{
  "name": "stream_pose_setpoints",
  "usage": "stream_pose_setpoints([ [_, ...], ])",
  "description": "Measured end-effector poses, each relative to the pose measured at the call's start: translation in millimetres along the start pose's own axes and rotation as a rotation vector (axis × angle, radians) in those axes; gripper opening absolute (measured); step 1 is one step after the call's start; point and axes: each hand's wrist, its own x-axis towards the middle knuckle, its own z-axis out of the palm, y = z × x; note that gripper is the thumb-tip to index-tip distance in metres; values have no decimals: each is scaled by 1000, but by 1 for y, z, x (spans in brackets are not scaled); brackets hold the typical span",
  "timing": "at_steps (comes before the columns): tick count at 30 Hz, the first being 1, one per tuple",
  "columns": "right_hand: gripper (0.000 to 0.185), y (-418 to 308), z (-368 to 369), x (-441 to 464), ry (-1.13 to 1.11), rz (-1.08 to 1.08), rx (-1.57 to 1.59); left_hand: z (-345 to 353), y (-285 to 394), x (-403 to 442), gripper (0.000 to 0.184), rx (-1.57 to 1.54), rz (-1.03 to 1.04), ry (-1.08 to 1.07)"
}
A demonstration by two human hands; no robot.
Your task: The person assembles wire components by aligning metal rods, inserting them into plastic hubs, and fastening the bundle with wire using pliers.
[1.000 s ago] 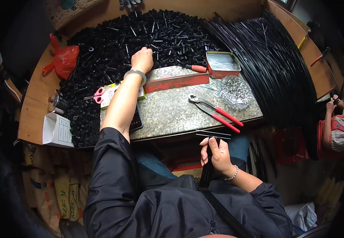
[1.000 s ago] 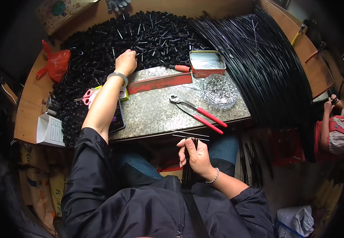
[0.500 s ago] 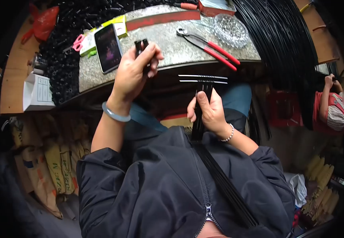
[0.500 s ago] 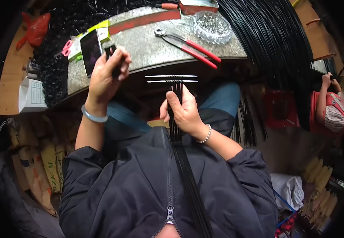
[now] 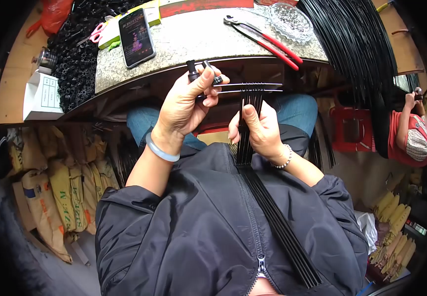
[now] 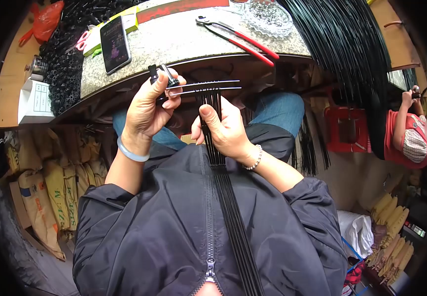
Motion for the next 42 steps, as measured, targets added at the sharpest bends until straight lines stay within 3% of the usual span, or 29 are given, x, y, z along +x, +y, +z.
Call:
stream_pose_setpoints([
  [8, 38, -1, 2, 4, -29, 29, 25, 10, 5, 2, 33, 150, -20, 35],
  [17, 43, -1, 2, 7, -43, 29, 22, 11, 4, 6, 27, 286, -4, 42],
  [22, 40, -2, -1, 7, -55, 36, 4, 20, 6, 8, 41, 244, -10, 78],
  [25, 43, -5, 0, 8, -55, 29, 13, 11, 4, 10, 38, 169, -17, -23],
  [28, 41, -3, -1, 8, -45, 20, 2, 18, 4, 11, 38, 201, -12, 41],
  [31, 37, -2, -1, 9, -39, 24, 40, 15, 2, 12, 23, 146, -23, 61],
  [42, 38, -1, -4, 7, -56, 27, 50, 14, 1, 10, 32, 217, -44, 44],
])
